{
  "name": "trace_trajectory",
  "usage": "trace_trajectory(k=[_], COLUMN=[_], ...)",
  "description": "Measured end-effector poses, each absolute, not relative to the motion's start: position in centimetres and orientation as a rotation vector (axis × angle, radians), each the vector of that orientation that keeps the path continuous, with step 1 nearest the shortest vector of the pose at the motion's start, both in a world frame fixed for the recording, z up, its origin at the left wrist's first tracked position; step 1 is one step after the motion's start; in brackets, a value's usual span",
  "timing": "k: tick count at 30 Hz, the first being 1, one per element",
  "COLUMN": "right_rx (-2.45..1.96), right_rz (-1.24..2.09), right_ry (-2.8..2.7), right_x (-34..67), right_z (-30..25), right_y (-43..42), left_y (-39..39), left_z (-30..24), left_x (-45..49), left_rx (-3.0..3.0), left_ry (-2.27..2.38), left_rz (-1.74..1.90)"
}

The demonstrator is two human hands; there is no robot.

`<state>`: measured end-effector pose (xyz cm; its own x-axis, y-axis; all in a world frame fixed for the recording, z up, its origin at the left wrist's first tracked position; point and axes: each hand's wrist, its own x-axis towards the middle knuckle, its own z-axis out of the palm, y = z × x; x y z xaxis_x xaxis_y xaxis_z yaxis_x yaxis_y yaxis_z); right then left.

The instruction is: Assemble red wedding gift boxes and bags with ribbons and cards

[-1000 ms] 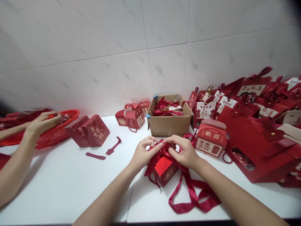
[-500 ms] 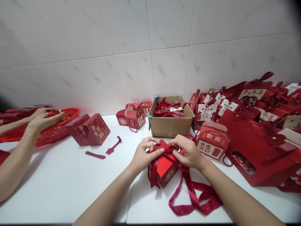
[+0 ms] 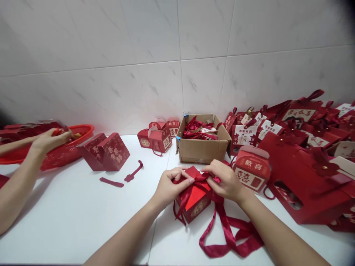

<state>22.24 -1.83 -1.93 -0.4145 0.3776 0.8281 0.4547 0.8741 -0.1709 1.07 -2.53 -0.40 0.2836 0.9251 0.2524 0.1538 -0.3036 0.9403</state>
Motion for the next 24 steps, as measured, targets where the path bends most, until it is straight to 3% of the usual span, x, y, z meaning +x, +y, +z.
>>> trace_trajectory(k=[8, 24], right_rx=[-0.638, -0.624], right_rz=[0.011, -0.234], right_ry=[-1.986, -2.07], right_x=[21.81, 22.78], right_z=[-1.69, -1.55], right_y=[-2.32, -1.84], left_y=[-3.14, -3.2], left_z=[0.13, -0.14], left_x=[1.21, 1.59], left_rx=[1.602, 1.656], left_ry=[1.035, 1.109], left_rz=[1.118, 1.132])
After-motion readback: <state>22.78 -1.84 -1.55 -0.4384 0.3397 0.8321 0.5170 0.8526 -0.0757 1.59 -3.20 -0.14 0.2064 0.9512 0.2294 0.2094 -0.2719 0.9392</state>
